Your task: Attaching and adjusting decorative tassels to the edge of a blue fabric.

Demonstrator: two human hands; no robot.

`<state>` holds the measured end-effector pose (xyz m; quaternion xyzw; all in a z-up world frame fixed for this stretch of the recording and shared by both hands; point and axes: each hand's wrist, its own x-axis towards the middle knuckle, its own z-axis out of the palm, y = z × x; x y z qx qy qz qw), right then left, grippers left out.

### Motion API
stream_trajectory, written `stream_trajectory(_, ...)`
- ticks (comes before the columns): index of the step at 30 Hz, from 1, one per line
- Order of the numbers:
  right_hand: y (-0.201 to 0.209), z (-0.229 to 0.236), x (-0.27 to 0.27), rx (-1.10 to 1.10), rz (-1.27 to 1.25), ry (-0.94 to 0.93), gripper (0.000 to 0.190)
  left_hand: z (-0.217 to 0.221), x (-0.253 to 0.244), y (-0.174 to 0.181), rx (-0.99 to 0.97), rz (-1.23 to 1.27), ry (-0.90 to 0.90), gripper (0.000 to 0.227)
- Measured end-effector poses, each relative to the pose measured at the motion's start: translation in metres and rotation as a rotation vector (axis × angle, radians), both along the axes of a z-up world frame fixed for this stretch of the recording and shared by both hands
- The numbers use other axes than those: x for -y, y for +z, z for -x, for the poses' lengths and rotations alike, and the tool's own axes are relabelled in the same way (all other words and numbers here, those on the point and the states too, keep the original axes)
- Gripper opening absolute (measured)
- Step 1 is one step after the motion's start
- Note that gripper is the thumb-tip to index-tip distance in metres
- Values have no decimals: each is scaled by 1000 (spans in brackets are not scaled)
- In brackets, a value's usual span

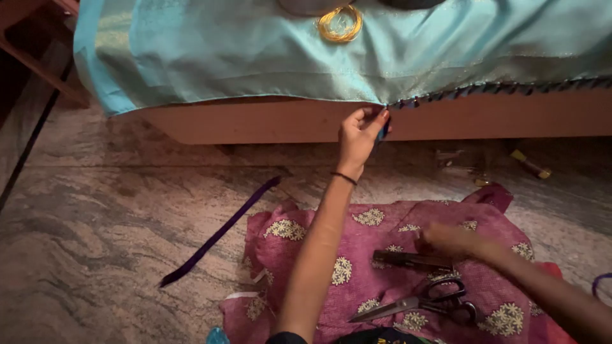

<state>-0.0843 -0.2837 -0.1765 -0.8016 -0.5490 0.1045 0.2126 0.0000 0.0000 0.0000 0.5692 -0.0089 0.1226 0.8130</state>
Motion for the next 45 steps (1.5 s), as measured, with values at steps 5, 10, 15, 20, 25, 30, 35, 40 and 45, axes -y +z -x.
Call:
stream_trajectory(5, 144, 93, -32, -353, 1002, 104, 31, -9, 0, -7, 56, 9, 19, 12)
stream_trajectory(10, 107, 105, -15, -453, 1045, 48, 45, -13, -3, -2, 54, 22, -46, 13)
stream_trajectory(15, 94, 107, -8, -429, 913, 173, 67, -11, -6, 14, 106, 21, -119, 13)
stream_trajectory(20, 71, 123, 8, -191, 961, 147, 25, -15, -6, 5, 21, 9, -142, 21)
stream_trajectory(25, 46, 102, 53, -141, 798, 138, 13, -7, -6, 19, -21, -109, -119, 21)
stream_trajectory(30, 85, 55, 70, -192, 613, 24, 26, -21, -10, -14, 137, -215, -71, 25)
stream_trajectory(35, 150, 7, 85, -377, 420, -528, 30, -10, -8, -1, 101, -237, -90, 25)
stream_trajectory(40, 194, -31, 101, -320, 249, -704, 28, -11, -8, -8, 120, -212, -117, 26)
stream_trajectory(45, 251, -42, 89, -169, 328, -788, 49, 0, -6, -12, 110, -160, -133, 25)
